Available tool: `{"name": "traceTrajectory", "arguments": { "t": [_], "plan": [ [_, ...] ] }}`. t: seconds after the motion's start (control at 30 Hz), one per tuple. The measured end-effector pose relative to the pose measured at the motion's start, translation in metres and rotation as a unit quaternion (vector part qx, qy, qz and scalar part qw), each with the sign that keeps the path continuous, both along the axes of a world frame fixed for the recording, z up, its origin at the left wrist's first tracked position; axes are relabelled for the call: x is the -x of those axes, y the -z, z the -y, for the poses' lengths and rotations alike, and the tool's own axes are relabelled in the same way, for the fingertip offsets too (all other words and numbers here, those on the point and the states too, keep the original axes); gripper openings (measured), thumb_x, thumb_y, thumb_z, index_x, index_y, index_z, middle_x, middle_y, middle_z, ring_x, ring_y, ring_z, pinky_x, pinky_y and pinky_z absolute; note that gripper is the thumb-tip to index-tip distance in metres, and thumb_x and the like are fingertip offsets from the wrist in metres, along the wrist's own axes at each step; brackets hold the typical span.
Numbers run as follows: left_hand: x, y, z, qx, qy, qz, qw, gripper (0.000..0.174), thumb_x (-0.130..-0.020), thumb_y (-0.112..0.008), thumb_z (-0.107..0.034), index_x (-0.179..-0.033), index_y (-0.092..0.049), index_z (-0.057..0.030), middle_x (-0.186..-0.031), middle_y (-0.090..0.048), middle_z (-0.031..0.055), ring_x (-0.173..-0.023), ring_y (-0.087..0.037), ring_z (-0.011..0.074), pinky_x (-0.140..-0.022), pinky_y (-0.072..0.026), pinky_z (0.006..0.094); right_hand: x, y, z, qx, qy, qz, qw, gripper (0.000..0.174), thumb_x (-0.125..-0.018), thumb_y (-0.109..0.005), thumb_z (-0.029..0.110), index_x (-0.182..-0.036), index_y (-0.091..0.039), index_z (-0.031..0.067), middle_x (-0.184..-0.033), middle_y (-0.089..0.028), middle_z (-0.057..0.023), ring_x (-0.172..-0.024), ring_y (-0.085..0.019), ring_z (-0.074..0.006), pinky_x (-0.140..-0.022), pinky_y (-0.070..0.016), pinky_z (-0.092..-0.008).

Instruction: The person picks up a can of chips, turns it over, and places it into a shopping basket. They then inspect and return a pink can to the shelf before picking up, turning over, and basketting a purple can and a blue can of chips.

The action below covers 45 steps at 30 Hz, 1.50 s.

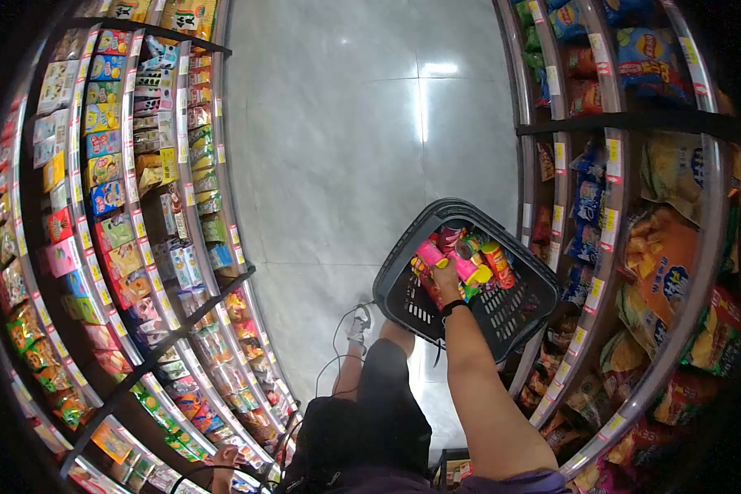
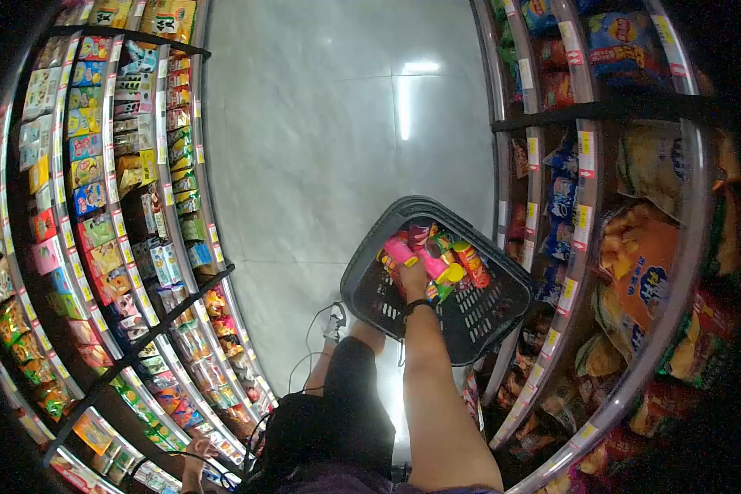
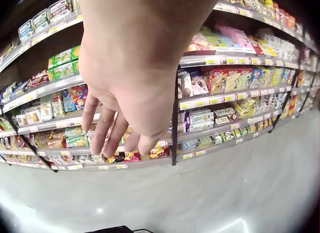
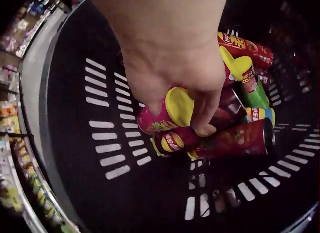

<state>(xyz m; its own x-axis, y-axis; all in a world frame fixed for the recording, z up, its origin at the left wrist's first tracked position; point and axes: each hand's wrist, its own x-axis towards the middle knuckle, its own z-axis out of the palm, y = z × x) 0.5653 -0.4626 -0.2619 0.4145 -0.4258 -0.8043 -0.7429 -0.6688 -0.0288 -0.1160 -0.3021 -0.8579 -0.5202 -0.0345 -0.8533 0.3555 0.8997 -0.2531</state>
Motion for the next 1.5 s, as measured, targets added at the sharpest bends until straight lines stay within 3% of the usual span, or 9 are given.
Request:
{"name": "traceTrajectory", "arguments": {
  "t": [0.37, 0.53, 0.57, 0.6, 0.63, 0.8, 1.03, 1.33, 1.5],
  "plan": [
    [0.027, 0.002, 0.014, -0.008, 0.001, 0.001, 1.000, 0.034, -0.100, -0.072, -0.035, -0.121, -0.065, -0.0084, -0.086, -0.077, 0.0093, -0.073, -0.077, 0.0211, -0.054, -0.0503, 0.0290, -0.020, -0.041, 0.016, -0.070, -0.045, -0.027, 0.996, 0.086, -0.078, -0.084, 0.051, -0.138, -0.043, 0.0032, -0.132, -0.063, -0.0284, -0.122, -0.063, -0.0468, -0.103, -0.0511, -0.0533],
    [0.031, 0.029, 0.029, 0.019, 0.088, -0.073, 0.993, 0.028, -0.103, -0.068, -0.028, -0.120, -0.067, -0.0057, -0.092, -0.076, 0.0122, -0.076, -0.076, 0.0245, -0.065, -0.0568, 0.0345, -0.016, -0.143, -0.023, 0.037, -0.016, -0.077, 0.996, 0.088, -0.077, -0.084, 0.046, -0.139, -0.046, -0.0038, -0.138, -0.060, -0.0308, -0.127, -0.059, -0.0473, -0.106, -0.0494, -0.0499],
    [0.021, 0.044, 0.034, 0.066, 0.078, -0.194, 0.976, 0.030, -0.103, -0.067, -0.026, -0.123, -0.064, -0.0043, -0.094, -0.075, 0.0176, -0.077, -0.076, 0.0282, -0.066, -0.0596, 0.0376, -0.040, -0.105, -0.054, 0.028, -0.028, -0.170, 0.985, 0.086, -0.077, -0.084, 0.045, -0.137, -0.048, -0.0043, -0.134, -0.063, -0.0306, -0.126, -0.060, -0.0466, -0.105, -0.0497, -0.0506],
    [0.037, 0.043, 0.053, 0.016, -0.119, -0.270, 0.955, 0.030, -0.101, -0.068, -0.022, -0.125, -0.063, -0.0041, -0.094, -0.074, 0.0203, -0.078, -0.076, 0.0301, -0.064, -0.0612, 0.0387, -0.035, -0.140, -0.054, -0.039, -0.036, -0.122, 0.991, 0.110, -0.074, -0.090, 0.037, -0.157, -0.030, -0.0017, -0.131, -0.064, -0.0231, -0.119, -0.065, -0.0411, -0.102, -0.0511, -0.0474],
    [0.052, 0.051, 0.068, 0.033, -0.063, -0.272, 0.960, 0.030, -0.100, -0.069, -0.020, -0.125, -0.063, -0.0049, -0.095, -0.075, 0.0195, -0.077, -0.076, 0.0299, -0.064, -0.0612, 0.0381, -0.023, -0.177, -0.062, 0.008, 0.006, -0.069, 0.998, 0.114, -0.075, -0.089, 0.039, -0.162, -0.026, 0.0014, -0.124, -0.068, -0.0196, -0.116, -0.067, -0.0407, -0.100, -0.0530, -0.0451],
    [0.187, 0.065, 0.139, 0.144, 0.072, -0.372, 0.914, 0.021, -0.097, -0.068, -0.011, -0.117, -0.067, -0.0027, -0.097, -0.074, 0.0102, -0.083, -0.074, 0.0219, -0.066, -0.0586, 0.0337, -0.019, -0.209, -0.109, 0.119, -0.139, -0.194, 0.964, 0.085, -0.078, -0.087, 0.036, -0.144, -0.045, 0.0028, -0.116, -0.070, -0.0180, -0.106, -0.070, -0.0358, -0.094, -0.0555, -0.0419],
    [0.338, -0.006, 0.183, 0.135, 0.227, -0.441, 0.858, 0.031, -0.104, -0.065, -0.018, -0.127, -0.065, 0.0026, -0.101, -0.075, 0.0143, -0.091, -0.073, 0.0204, -0.085, -0.0582, 0.0337, -0.005, -0.476, -0.077, 0.227, -0.157, -0.100, 0.956, 0.067, -0.078, -0.086, 0.036, -0.129, -0.058, 0.0023, -0.123, -0.066, -0.0226, -0.118, -0.065, -0.0357, -0.101, -0.0509, -0.0433],
    [0.425, -0.070, 0.229, 0.094, 0.318, -0.602, 0.726, 0.032, -0.102, -0.067, -0.015, -0.130, -0.065, 0.0013, -0.107, -0.075, 0.0139, -0.102, -0.072, 0.0200, -0.093, -0.0570, 0.0343, -0.079, -0.598, -0.031, 0.369, -0.101, -0.263, 0.886, 0.062, -0.088, -0.082, 0.016, -0.144, -0.055, 0.0086, -0.106, -0.068, -0.0059, -0.093, -0.065, -0.0142, -0.082, -0.0558, -0.0315],
    [0.447, -0.106, 0.235, -0.035, 0.427, -0.659, 0.618, 0.048, -0.098, -0.073, -0.015, -0.141, -0.059, -0.0036, -0.127, -0.070, 0.0137, -0.113, -0.069, 0.0213, -0.101, -0.0542, 0.0379, -0.128, -0.705, 0.026, 0.480, 0.010, -0.167, 0.861, 0.056, -0.094, -0.080, 0.025, -0.141, -0.057, 0.0042, -0.125, -0.068, -0.0088, -0.115, -0.066, -0.0175, -0.098, -0.0553, -0.0348]
  ]
}}
